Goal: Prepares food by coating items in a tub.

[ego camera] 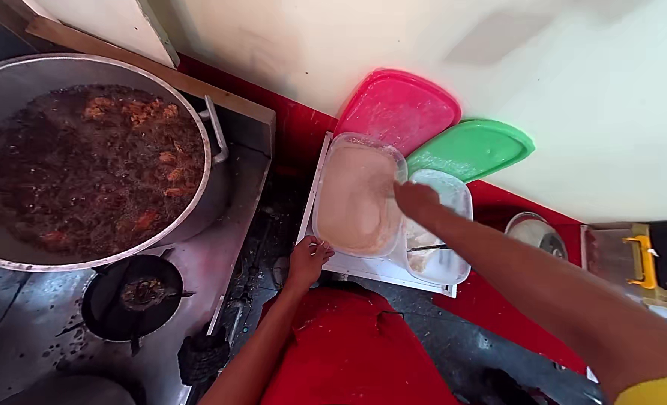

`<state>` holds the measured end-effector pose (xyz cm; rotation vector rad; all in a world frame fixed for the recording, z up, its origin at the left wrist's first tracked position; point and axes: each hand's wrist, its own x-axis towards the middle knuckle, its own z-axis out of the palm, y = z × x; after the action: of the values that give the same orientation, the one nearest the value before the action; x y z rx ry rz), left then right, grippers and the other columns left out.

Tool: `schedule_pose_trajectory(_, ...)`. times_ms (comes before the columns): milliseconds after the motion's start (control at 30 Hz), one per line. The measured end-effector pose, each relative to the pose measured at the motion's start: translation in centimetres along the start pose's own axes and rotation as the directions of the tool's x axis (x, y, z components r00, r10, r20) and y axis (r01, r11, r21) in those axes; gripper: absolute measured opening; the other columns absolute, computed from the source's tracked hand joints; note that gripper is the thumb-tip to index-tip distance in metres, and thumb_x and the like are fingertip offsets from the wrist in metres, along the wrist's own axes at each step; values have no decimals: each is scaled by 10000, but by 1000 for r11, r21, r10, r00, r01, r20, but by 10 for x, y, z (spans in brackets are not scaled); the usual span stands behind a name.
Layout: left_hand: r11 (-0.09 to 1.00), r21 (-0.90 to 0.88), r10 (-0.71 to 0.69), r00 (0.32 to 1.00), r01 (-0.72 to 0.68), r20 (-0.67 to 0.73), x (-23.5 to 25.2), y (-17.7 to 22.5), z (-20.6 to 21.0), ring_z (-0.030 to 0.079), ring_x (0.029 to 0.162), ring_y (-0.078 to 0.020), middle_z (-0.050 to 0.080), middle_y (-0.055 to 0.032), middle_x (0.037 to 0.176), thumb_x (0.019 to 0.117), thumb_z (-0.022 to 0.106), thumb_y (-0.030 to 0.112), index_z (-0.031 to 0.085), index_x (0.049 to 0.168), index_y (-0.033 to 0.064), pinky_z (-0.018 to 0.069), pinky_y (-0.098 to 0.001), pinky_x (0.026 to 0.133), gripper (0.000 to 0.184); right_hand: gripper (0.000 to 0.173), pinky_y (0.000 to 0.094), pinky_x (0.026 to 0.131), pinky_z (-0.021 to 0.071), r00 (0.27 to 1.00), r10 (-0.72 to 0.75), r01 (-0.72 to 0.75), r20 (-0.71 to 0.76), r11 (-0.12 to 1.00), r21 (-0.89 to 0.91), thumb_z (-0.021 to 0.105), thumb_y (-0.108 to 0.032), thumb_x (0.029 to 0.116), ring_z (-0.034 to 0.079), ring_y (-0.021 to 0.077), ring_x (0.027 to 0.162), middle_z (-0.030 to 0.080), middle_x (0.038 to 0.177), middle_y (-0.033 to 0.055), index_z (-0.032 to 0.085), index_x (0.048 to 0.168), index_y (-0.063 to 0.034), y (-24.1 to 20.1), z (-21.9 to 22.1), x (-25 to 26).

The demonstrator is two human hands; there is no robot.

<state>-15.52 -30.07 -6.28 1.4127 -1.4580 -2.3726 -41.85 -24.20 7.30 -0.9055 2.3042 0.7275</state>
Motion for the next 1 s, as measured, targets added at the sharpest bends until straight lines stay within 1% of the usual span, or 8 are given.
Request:
schedule_pose_trajectory(133, 1000, -8, -12, 1000, 12, -2, -2, 2, 0, 773, 913, -187, 760, -106, 1011, 1039, 626, 186, 570, 1170, 15, 653, -350, 846, 222, 333, 667, 830, 547, 977, -127, 149, 174, 981, -122, 517, -120, 1052, 670, 494, 1055, 674, 1183, 265, 594, 1371, -58, -2, 16, -43)
schedule_pose_trajectory(233, 1000, -6, -12, 1000, 12, 5, -1, 3, -2, 775, 911, -189, 763, -104, 1010, 1037, 632, 198, 575, 1165, 22, 655, -349, 844, 225, 294, 719, 825, 520, 991, -102, 112, 85, 986, -123, 540, -154, 1041, 649, 523, 1080, 670, 1208, 281, 673, 1287, -64, 10, -10, -10)
schedule_pose_trajectory(367, 1000, -29, -8, 1000, 8, 18, 1, 1, -1, 775, 909, -195, 764, -106, 1008, 1036, 631, 177, 577, 1155, 20, 656, -354, 843, 204, 321, 699, 816, 533, 987, -122, 132, 106, 987, -94, 547, -90, 1024, 661, 518, 1041, 668, 1174, 293, 622, 1331, -32, -2, 7, -20)
schedule_pose_trajectory(433, 999, -35, -3, 1000, 3, 13, -1, 2, -2, 774, 900, -190, 761, -103, 1003, 1035, 632, 175, 580, 1153, 19, 654, -353, 841, 202, 308, 697, 827, 540, 970, -201, 218, 134, 969, -118, 562, -194, 1047, 675, 491, 1035, 690, 1161, 255, 656, 1323, -92, 12, 12, -20)
schedule_pose_trajectory(567, 999, -35, 3, 1000, -3, 14, -1, 3, -1, 775, 894, -185, 765, -98, 1000, 1032, 639, 181, 582, 1153, 26, 656, -353, 834, 204, 342, 706, 820, 535, 991, -113, 123, 71, 981, -152, 538, -207, 1060, 661, 521, 1061, 674, 1184, 284, 628, 1359, -67, 12, -5, 1)
schedule_pose_trajectory(800, 1000, 0, -1, 1000, 1, 26, 0, 5, -4, 775, 877, -184, 766, -96, 983, 1029, 644, 181, 589, 1135, 21, 654, -360, 828, 200, 410, 599, 898, 555, 921, -209, 218, 329, 976, 8, 560, -280, 1057, 692, 395, 1044, 706, 1122, 216, 606, 1380, -32, -7, 49, -42)
schedule_pose_trajectory(933, 1000, 15, -7, 999, 7, 37, 4, 3, -6, 776, 859, -178, 768, -92, 957, 1030, 643, 192, 600, 1098, 23, 656, -350, 812, 187, 433, 384, 480, 507, 886, -178, 91, 428, 972, 216, 475, -399, 1093, 575, 222, 489, 614, 695, 137, 623, 1394, -126, -34, 37, -39)
schedule_pose_trajectory(1000, 1000, 10, -14, 999, 14, 44, 6, 4, -7, 777, 858, -175, 771, -90, 956, 1027, 648, 191, 603, 1091, 24, 659, -345, 811, 184, 429, 317, 420, 466, 849, -220, -27, 480, 890, 455, 439, -409, 1107, 506, 161, 419, 567, 641, 90, 611, 1368, -116, -55, 31, -31)
